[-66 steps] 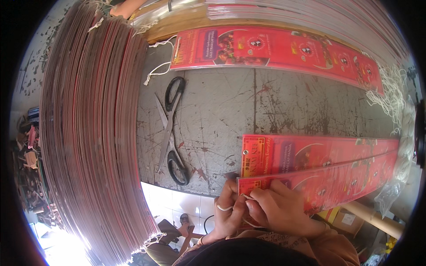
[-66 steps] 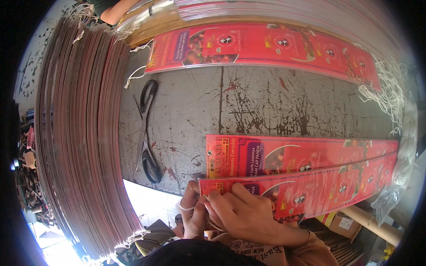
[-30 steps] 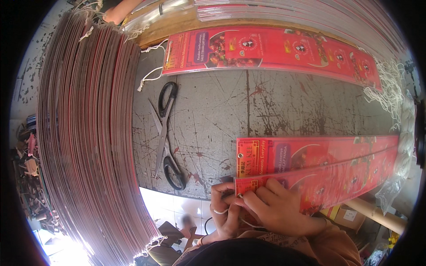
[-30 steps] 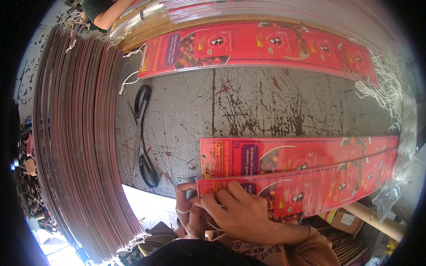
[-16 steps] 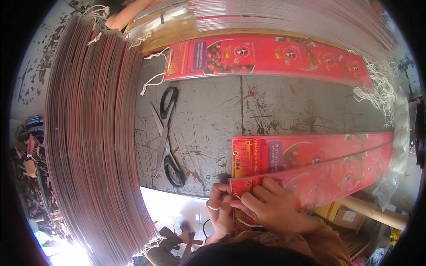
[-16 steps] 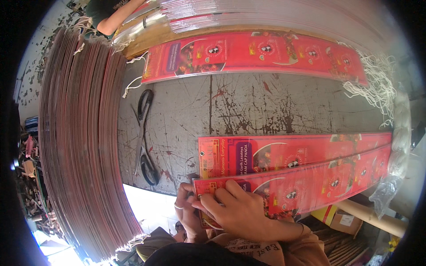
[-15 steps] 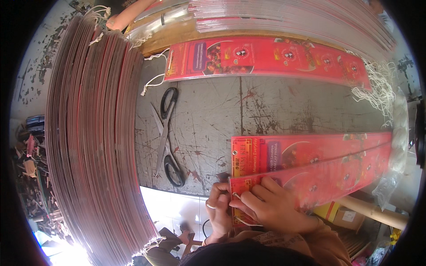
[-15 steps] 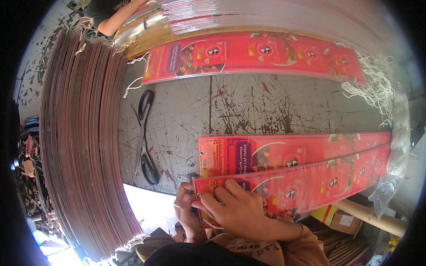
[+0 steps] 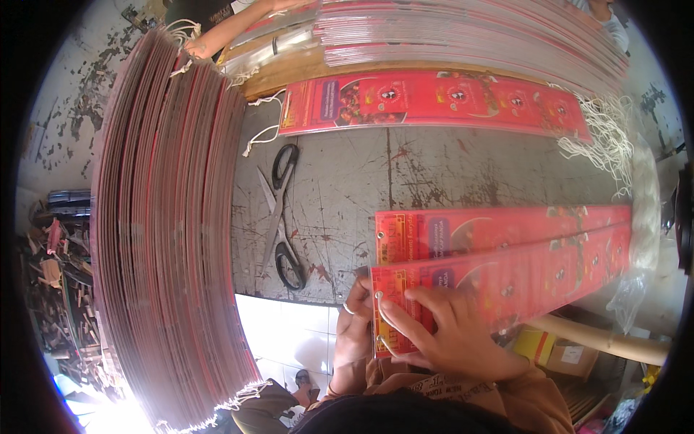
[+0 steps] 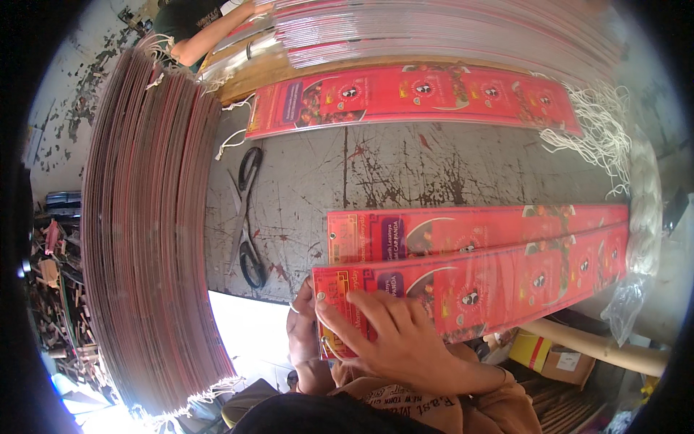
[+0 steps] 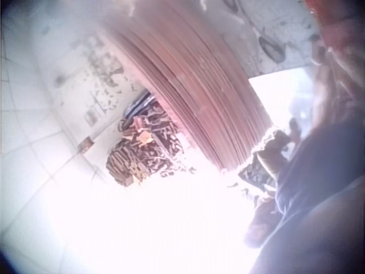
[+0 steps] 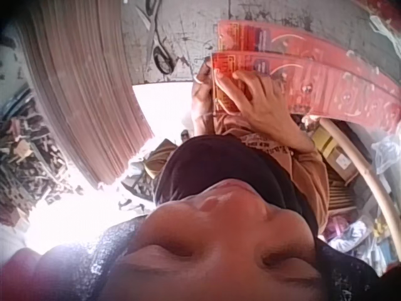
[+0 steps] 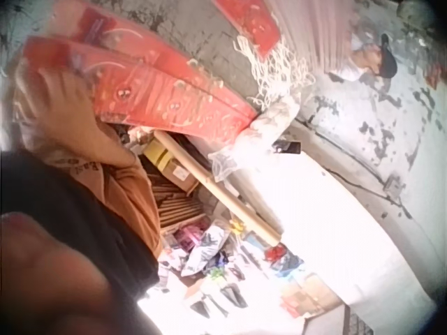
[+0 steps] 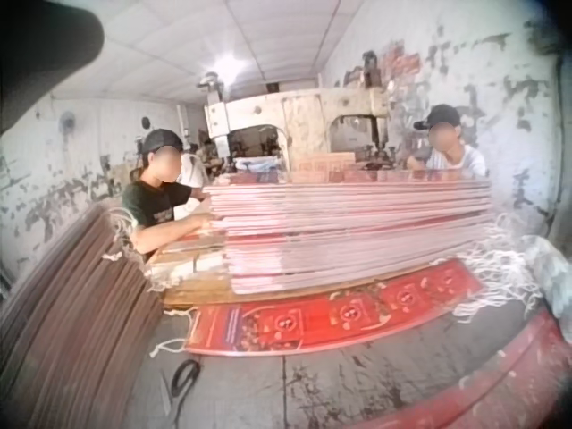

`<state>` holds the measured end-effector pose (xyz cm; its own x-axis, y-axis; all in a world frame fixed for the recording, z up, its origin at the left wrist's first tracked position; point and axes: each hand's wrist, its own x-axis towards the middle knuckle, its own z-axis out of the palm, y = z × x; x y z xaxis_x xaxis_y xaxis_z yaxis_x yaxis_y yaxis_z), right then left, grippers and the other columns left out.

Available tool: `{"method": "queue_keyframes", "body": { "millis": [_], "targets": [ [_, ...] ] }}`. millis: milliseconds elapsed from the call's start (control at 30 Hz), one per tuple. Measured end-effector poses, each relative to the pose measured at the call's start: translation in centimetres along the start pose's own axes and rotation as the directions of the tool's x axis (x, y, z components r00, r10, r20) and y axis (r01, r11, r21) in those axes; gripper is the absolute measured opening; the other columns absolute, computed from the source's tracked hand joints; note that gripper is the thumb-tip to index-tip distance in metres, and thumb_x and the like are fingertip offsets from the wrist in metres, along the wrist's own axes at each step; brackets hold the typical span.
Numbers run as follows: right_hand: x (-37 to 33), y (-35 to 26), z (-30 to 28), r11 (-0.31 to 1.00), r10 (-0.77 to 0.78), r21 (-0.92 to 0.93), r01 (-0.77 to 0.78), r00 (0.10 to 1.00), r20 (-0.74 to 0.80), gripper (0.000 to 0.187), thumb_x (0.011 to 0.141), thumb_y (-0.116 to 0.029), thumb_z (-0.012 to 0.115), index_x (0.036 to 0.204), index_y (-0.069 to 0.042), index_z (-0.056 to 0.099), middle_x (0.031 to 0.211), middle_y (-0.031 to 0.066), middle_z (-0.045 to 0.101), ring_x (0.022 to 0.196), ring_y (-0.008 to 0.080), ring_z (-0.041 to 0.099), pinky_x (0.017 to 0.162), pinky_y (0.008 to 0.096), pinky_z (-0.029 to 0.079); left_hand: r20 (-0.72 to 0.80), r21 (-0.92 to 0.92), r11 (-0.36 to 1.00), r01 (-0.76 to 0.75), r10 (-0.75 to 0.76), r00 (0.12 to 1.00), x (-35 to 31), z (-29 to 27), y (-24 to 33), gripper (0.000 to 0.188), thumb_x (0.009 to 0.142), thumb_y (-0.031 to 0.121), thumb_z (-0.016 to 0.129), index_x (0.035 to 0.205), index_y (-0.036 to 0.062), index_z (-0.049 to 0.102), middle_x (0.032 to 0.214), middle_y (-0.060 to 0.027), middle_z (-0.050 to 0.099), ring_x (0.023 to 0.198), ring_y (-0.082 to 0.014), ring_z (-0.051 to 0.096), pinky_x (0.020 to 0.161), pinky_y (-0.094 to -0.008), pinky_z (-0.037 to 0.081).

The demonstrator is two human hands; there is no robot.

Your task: The person uses scissors to trim the edges of red rectangular paper sheets and then threads a white string through pre-punched holes to secure them. The person handles the sheets one at a time, repeating the cutting and threading process for multiple items.

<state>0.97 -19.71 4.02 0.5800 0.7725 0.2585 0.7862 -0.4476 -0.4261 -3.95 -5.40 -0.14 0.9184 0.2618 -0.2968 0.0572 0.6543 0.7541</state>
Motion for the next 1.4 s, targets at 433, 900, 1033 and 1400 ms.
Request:
{"method": "queue_keyframes", "body": {
  "millis": [433,900,1033,1400],
  "targets": [
    [-0.2,2.6,-0.5,0.981,0.189,0.037,-0.189,0.982,-0.014,0.083,0.052,-0.042,0.075,0.124,-0.014,0.045,0.126,0.0098,0.039,0.109,0.0276,0.042,0.087,0.0419,0.033,0.014,-0.470,0.883,-0.010,0.019,1.000,-0.3,-3.3,3.2,0.018,0.092,0.014,0.033,0.098,0.0001,0.041,0.054,0.0047,0.024,0.039,-0.0026,0.015,0.034,-0.0191,0.012],
    [-0.4,5.9,-1.5,0.963,0.205,0.143,-0.228,0.965,0.161,0.089,0.054,-0.037,0.075,0.131,-0.017,0.036,0.138,0.0137,0.026,0.125,0.0318,0.028,0.102,0.0481,0.023,0.092,-0.809,0.570,-0.144,0.364,0.927,-1.2,-7.3,6.8,0.022,0.093,0.013,0.028,0.106,-0.0035,0.033,0.054,0.0047,0.023,0.040,-0.0014,0.017,0.033,-0.0182,0.015],
    [-0.2,5.9,-1.5,0.965,0.203,0.136,-0.226,0.966,0.162,0.089,0.055,-0.040,0.075,0.131,-0.014,0.035,0.138,0.0149,0.025,0.125,0.0330,0.027,0.102,0.0479,0.023,0.067,-0.755,0.612,-0.235,0.428,0.901,-2.3,-5.6,7.1,0.019,0.094,0.014,0.026,0.102,-0.0015,0.033,0.052,0.0049,0.023,0.039,-0.0016,0.016,0.031,-0.0186,0.014],
    [0.2,1.2,-1.6,0.840,-0.205,0.398,0.368,0.895,-0.395,0.042,0.065,-0.015,0.071,0.104,-0.004,0.061,0.099,0.0087,0.057,0.088,0.0218,0.056,0.075,0.0324,0.047,0.005,0.112,0.906,-0.407,0.409,0.912,-4.8,5.1,0.5,0.015,0.082,-0.002,0.052,0.094,-0.0029,0.044,0.066,-0.0060,0.057,0.058,-0.0051,0.050,0.056,-0.0183,0.040]
  ]
}}
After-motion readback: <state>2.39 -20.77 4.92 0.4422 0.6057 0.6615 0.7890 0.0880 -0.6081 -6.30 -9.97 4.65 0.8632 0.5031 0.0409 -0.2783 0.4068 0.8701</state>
